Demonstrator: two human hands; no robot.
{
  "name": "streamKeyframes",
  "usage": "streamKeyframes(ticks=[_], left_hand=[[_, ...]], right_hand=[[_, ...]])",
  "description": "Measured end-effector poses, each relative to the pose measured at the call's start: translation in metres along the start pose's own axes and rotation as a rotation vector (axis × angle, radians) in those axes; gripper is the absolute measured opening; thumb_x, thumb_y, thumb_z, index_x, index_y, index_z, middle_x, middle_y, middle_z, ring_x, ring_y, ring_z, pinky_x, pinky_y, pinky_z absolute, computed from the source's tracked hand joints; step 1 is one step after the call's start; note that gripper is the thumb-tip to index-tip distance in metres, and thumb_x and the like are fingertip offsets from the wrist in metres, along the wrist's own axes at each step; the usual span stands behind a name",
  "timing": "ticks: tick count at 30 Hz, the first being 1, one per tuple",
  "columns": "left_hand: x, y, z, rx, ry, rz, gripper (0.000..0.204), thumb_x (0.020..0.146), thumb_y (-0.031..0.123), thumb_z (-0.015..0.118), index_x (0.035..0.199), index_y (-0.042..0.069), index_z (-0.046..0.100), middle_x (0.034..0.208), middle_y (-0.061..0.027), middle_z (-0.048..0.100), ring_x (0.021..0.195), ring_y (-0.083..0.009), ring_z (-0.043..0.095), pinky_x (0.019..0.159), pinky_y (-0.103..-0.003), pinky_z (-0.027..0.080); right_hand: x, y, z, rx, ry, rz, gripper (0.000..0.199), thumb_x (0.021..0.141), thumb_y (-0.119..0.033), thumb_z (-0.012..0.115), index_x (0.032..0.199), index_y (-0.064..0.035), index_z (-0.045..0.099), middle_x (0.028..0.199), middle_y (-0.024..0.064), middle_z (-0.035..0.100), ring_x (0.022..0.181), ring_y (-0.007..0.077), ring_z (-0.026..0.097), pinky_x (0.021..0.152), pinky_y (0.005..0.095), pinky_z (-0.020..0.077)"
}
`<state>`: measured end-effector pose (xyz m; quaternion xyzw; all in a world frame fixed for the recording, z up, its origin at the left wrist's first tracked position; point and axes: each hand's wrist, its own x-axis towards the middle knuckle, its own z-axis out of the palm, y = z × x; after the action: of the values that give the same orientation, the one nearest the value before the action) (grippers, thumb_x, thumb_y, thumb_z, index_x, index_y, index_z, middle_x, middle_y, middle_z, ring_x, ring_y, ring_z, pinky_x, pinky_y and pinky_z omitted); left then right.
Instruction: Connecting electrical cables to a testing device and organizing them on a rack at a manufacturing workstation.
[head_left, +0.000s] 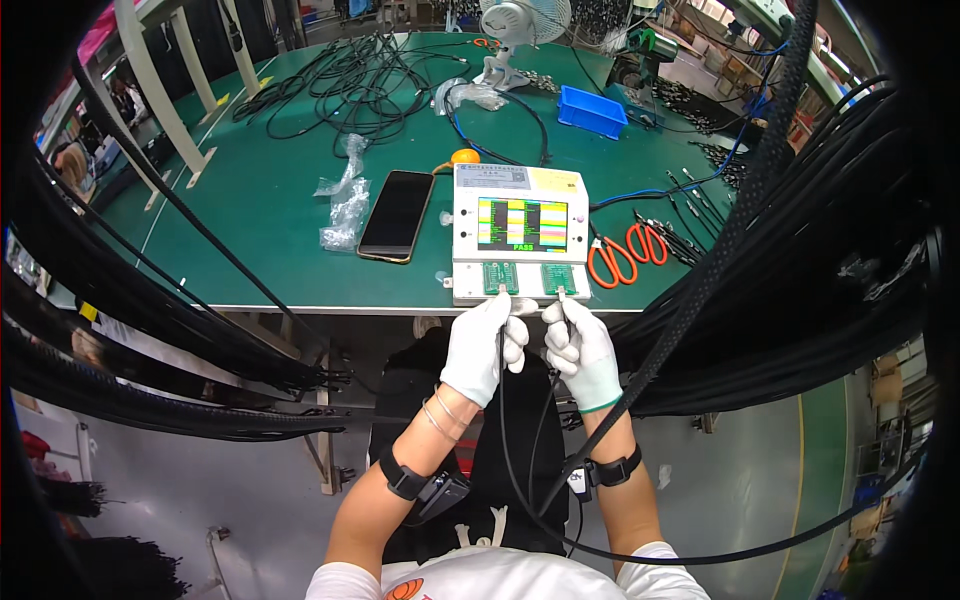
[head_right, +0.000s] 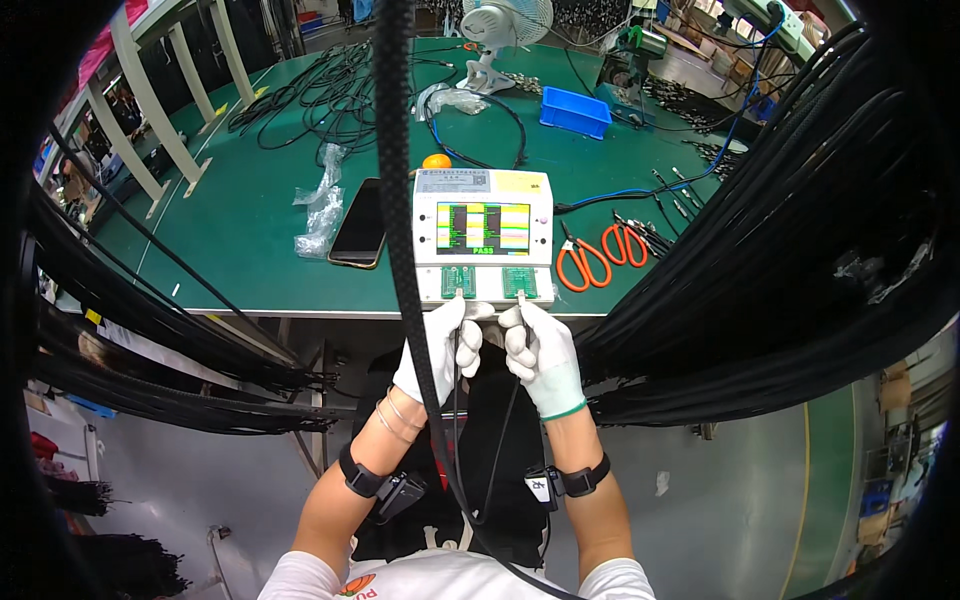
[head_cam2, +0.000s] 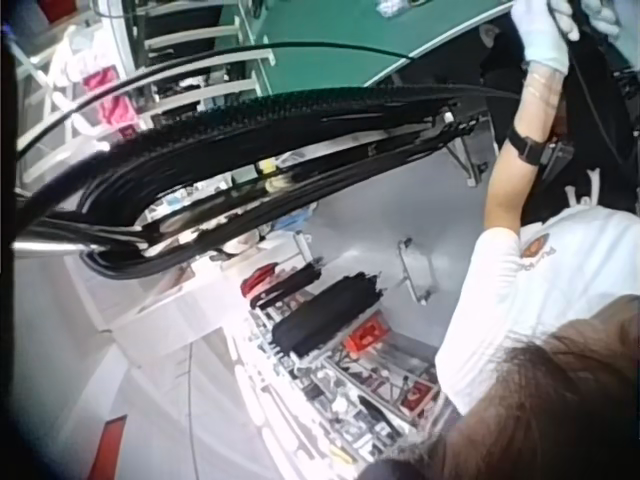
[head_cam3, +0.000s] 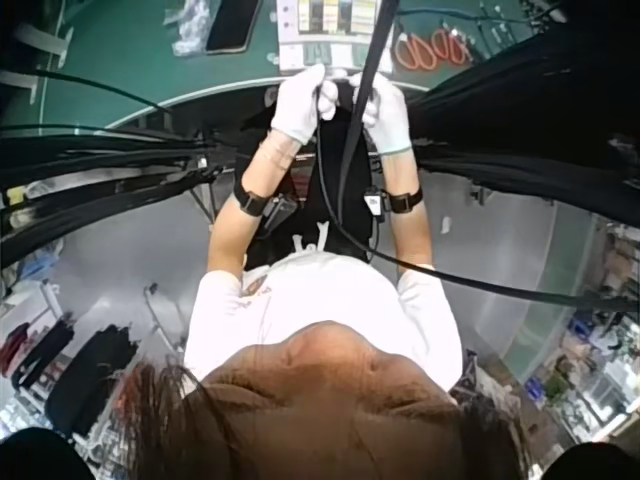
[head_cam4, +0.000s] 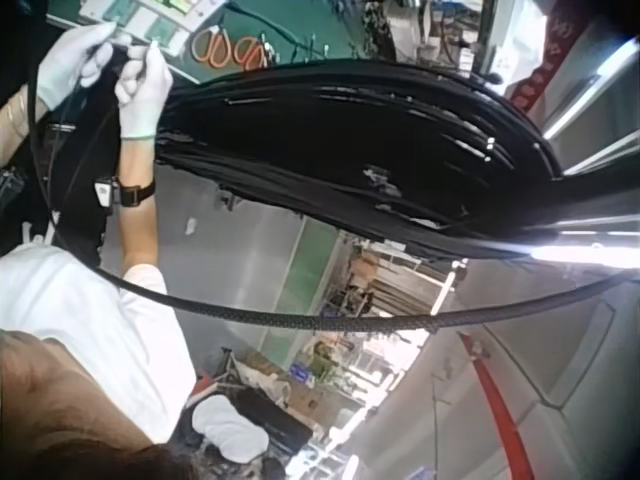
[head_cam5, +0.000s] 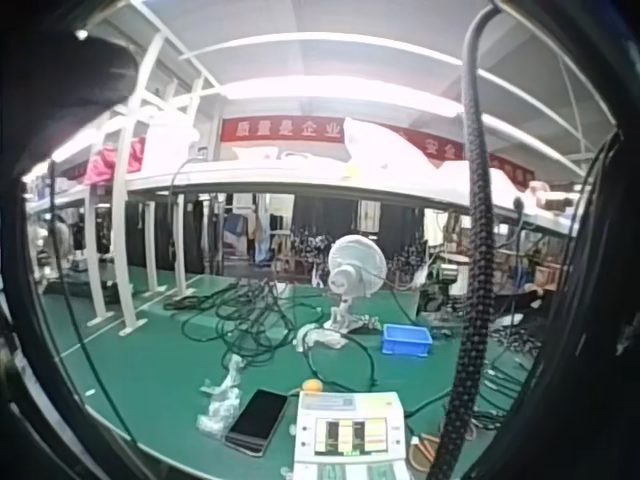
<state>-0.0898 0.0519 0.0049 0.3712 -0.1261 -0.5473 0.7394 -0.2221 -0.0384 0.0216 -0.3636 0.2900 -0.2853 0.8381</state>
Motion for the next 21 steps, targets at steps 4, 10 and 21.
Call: streamKeyframes(ticks=[4,10,21], left_hand=[[-0.004,-0.004,-0.009,-0.059,0.043,-0.052,0.040,0.104,0.030,0.045,0.104,-0.004,0.065,0.066,-0.0052,0.060,0.046,-0.0108,0.050,0.042,-0.026,0.043],[-0.041,-0.077,-0.067,0.996,-0.350,-0.007,0.026,0.098,0.020,0.048,0.108,0.002,0.065,0.085,-0.0136,0.068,0.071,-0.0253,0.067,0.065,-0.036,0.054],[-0.094,0.006,0.004,-0.180,0.070,0.466,0.031,0.097,0.014,0.053,0.126,0.001,0.051,0.090,-0.0060,0.055,0.075,-0.0130,0.051,0.067,-0.025,0.046]], right_hand=[[0.002,-0.001,-0.001,0.021,0.000,0.016,0.031,0.102,-0.024,0.049,0.093,0.0028,0.060,0.060,-0.0003,0.048,0.043,0.0046,0.034,0.036,0.0207,0.0238],[0.013,-0.010,0.000,0.108,0.041,0.094,0.030,0.102,-0.025,0.050,0.098,0.0025,0.060,0.067,-0.0001,0.052,0.048,0.0049,0.041,0.041,0.0214,0.0325],[-0.138,-0.129,0.084,-1.855,0.385,-1.222,0.022,0.076,-0.010,0.075,0.097,-0.0080,0.071,0.081,0.0091,0.067,0.069,0.0249,0.065,0.061,0.0340,0.0529]])
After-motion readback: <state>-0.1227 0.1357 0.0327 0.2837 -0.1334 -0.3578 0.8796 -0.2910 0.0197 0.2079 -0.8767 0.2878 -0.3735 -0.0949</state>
